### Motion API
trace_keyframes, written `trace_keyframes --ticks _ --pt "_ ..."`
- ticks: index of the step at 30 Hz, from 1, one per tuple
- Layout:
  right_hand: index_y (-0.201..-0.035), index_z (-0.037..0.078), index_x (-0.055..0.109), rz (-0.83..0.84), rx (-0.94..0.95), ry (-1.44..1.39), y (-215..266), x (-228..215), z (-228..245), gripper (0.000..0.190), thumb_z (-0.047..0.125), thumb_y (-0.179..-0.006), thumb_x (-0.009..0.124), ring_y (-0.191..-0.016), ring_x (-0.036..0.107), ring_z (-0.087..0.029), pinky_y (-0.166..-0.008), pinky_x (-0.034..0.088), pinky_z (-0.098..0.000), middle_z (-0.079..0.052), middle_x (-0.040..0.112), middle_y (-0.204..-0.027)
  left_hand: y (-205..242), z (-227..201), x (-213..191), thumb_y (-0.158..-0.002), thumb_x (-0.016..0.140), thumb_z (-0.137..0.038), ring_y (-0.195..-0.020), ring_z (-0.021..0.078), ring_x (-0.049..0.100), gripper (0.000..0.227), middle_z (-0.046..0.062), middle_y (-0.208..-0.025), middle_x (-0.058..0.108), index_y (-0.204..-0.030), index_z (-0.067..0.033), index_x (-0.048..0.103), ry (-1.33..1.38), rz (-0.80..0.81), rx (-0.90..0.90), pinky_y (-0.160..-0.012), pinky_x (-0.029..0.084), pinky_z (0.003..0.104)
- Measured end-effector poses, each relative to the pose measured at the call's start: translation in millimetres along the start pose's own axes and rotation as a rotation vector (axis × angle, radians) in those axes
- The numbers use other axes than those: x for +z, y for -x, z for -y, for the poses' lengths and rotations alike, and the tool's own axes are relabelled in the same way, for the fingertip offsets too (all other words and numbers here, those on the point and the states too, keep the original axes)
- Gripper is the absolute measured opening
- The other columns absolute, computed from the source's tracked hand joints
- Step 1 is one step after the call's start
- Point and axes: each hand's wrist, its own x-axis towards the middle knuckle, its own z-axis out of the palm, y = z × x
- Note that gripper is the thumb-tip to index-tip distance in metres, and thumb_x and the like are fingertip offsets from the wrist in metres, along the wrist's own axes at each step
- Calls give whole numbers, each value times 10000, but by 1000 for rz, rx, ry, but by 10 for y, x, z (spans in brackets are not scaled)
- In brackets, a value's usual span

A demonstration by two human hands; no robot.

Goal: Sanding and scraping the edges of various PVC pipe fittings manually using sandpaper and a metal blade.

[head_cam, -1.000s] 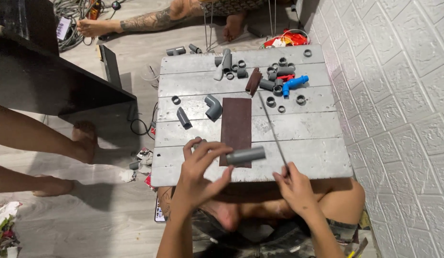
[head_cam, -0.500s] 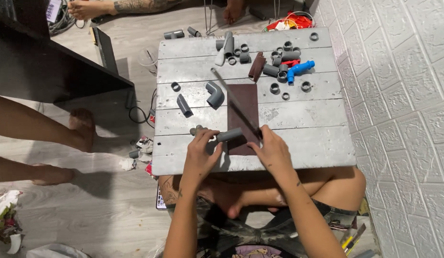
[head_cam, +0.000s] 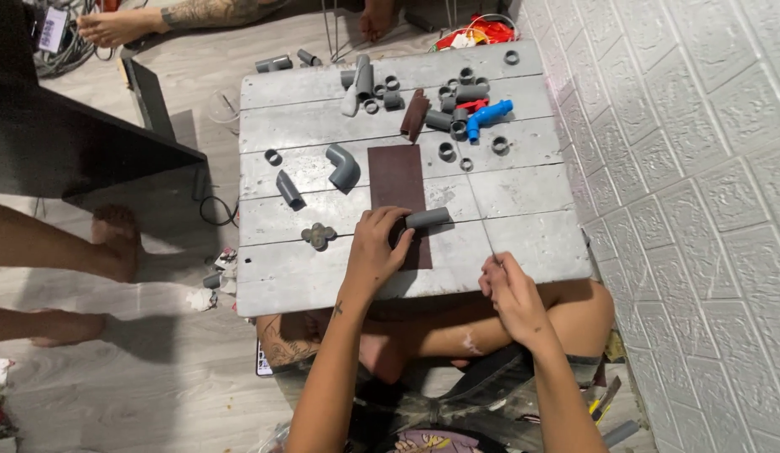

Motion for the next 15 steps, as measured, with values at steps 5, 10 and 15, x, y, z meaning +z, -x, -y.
trace_keyframes --ticks 5,10,15 --pt "-953 78 550 29 40 148 117 -173 -14 169 208 -1042 490 -504 560 -216 -528 471 -351 -73 645 -526 -113 117 155 -927 701 -253 -1074 302 643 287 54 -1113 697 -1206 -184 711 -139 22 15 -873 536 434" --pt "-961 61 554 78 5 173 153 -170 91 230 191 -1069 399 -496 566 -218 -543 485 -357 -78 640 -519 -59 108 -11 -919 709 -203 -1067 310 645 282 63 -1097 698 -1198 -166 717 -123 2 -6 -875 531 444" --pt "-986 55 554 101 -29 183 132 -84 177 233 181 -1072 377 -498 574 -220 -560 498 -361 -73 643 -513 -17 83 -206 -929 690 -126 -1072 357 663 276 116 -1109 705 -1204 -123 709 -34 -42 -4 -879 543 468"
